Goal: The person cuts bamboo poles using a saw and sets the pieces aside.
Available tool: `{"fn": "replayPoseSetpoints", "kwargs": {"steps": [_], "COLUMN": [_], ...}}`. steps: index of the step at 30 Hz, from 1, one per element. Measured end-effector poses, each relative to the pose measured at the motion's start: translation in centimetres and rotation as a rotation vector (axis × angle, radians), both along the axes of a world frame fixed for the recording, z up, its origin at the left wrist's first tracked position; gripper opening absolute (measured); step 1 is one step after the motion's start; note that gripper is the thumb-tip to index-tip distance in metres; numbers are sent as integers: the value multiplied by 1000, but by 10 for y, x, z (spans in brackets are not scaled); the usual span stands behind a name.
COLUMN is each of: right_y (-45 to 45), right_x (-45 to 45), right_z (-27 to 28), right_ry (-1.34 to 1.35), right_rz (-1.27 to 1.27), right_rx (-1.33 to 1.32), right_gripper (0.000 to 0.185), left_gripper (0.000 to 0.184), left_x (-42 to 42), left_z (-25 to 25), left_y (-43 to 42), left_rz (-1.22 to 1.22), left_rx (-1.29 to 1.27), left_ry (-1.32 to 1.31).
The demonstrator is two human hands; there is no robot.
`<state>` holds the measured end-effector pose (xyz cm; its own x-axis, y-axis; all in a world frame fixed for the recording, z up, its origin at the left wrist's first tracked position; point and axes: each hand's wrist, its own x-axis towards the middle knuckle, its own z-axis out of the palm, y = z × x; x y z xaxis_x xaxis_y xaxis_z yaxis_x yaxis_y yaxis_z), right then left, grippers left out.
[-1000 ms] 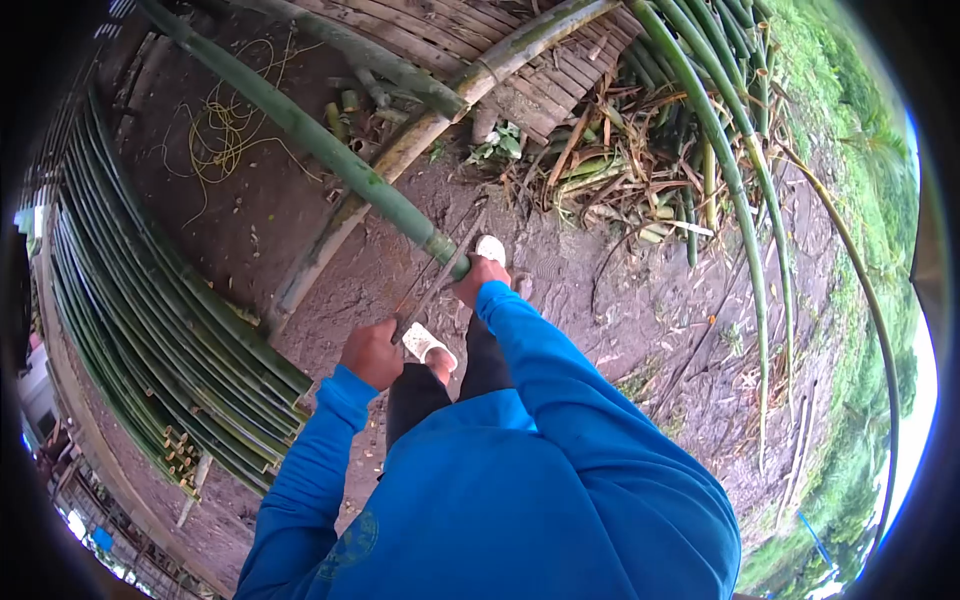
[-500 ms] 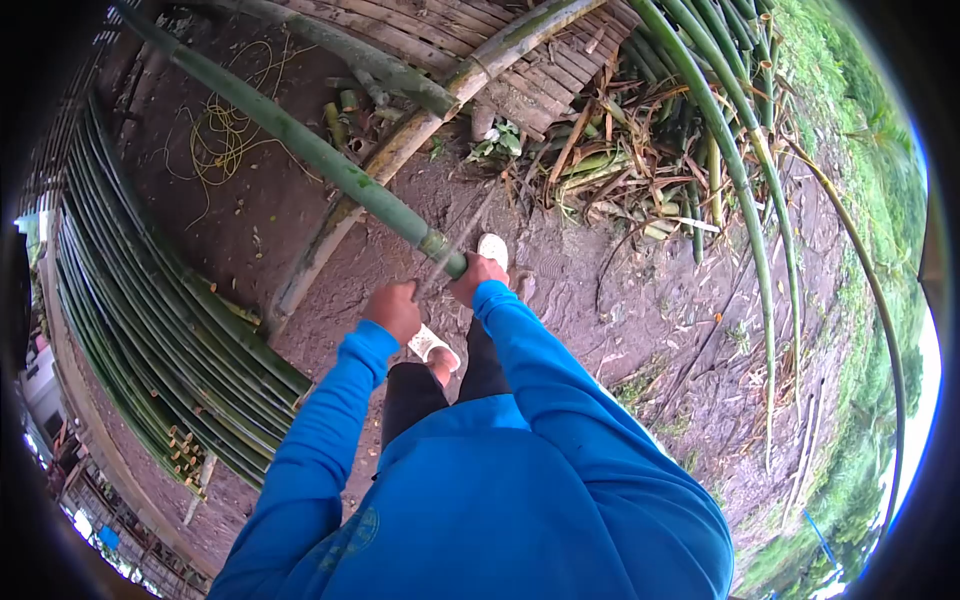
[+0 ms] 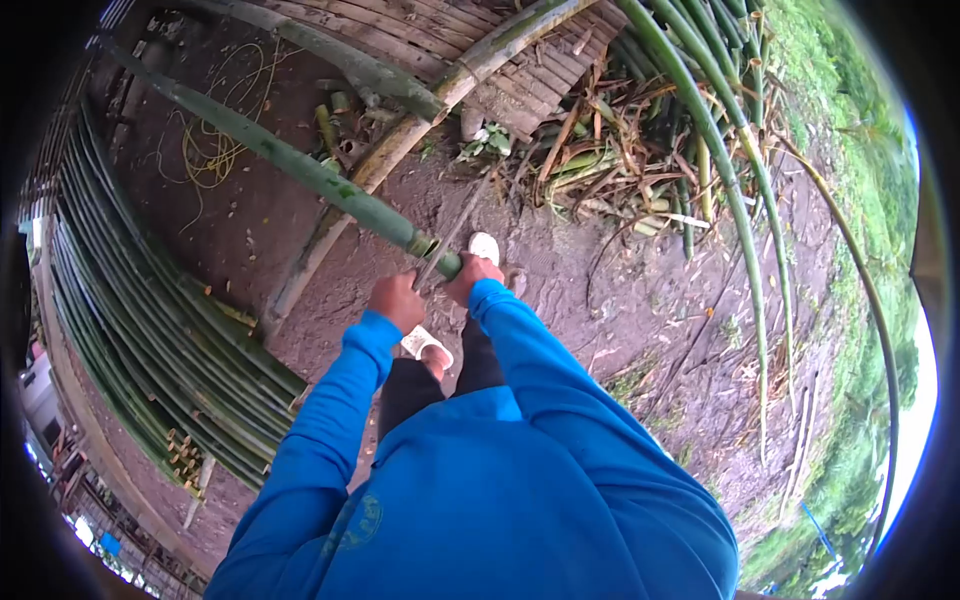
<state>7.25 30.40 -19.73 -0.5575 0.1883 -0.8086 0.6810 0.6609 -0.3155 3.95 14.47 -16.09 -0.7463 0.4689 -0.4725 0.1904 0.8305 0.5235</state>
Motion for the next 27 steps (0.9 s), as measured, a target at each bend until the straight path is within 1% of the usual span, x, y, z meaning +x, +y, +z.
{"fn": "replayPoseSetpoints", "kwargs": {"steps": [1,2,4,5,6,7,9,11,12,13,14,15,16,17,18,19,20,21,23,25,26,27], "right_y": [0,2,8,7,7,6,6,10,14,23,32,50,57,65,80,92,100,102,95,72,56,39], "right_x": [2,0,-4,-1,1,0,0,2,1,1,4,-5,-2,-3,-17,-18,-18,-21,-31,-84,-117,-155], "right_z": [0,-2,-1,-11,-12,-13,-17,-25,-26,-31,-37,-44,-48,-36,-23,-27,-29,-27,-19,-8,7,24], "right_ry": [30,34,12,13,14,19,20,50,71,27,45,84,99,97,118,158,198,224,271,285,295,389], "right_rz": [-41,-38,7,11,-10,-22,-19,-28,-20,50,37,20,-18,-84,-139,-121,-99,-88,-55,40,84,93], "right_rx": [18,8,-47,-32,-40,-46,-66,-36,-18,-155,-47,74,171,150,132,111,96,87,57,51,48,-24], "right_gripper": [47,47,46,47,46,46,47,48,49,48,48,47,47,46,45,45,45,44,43,47,50,57], "left_gripper": [18,13,13,13,14,13,12,10,10,10,11,14,17,27,34,36,32,24,17,15,14,13], "left_x": [13,28,55,64,68,65,54,24,25,22,21,30,55,71,99,114,131,150,167,175,177,178], "left_z": [21,51,127,155,169,158,105,32,10,-5,-11,-5,11,46,60,85,107,110,139,161,168,171], "left_y": [-18,-43,-88,-101,-106,-102,-86,-43,-34,-32,-28,-41,-76,-98,-133,-156,-174,-199,-212,-208,-207,-207], "left_rz": [-12,-27,37,34,34,44,65,36,58,78,100,115,111,141,81,115,101,103,93,155,184,194], "left_rx": [-26,-51,18,-17,-47,7,110,-6,-21,-44,-65,-99,-160,-141,-187,-182,-243,-354,-360,-386,-400,-422], "left_ry": [-6,1,-63,-82,-101,-50,34,-62,-53,-33,-18,-34,-68,-139,-101,-210,-189,-294,-325,-362,-379,-371]}}
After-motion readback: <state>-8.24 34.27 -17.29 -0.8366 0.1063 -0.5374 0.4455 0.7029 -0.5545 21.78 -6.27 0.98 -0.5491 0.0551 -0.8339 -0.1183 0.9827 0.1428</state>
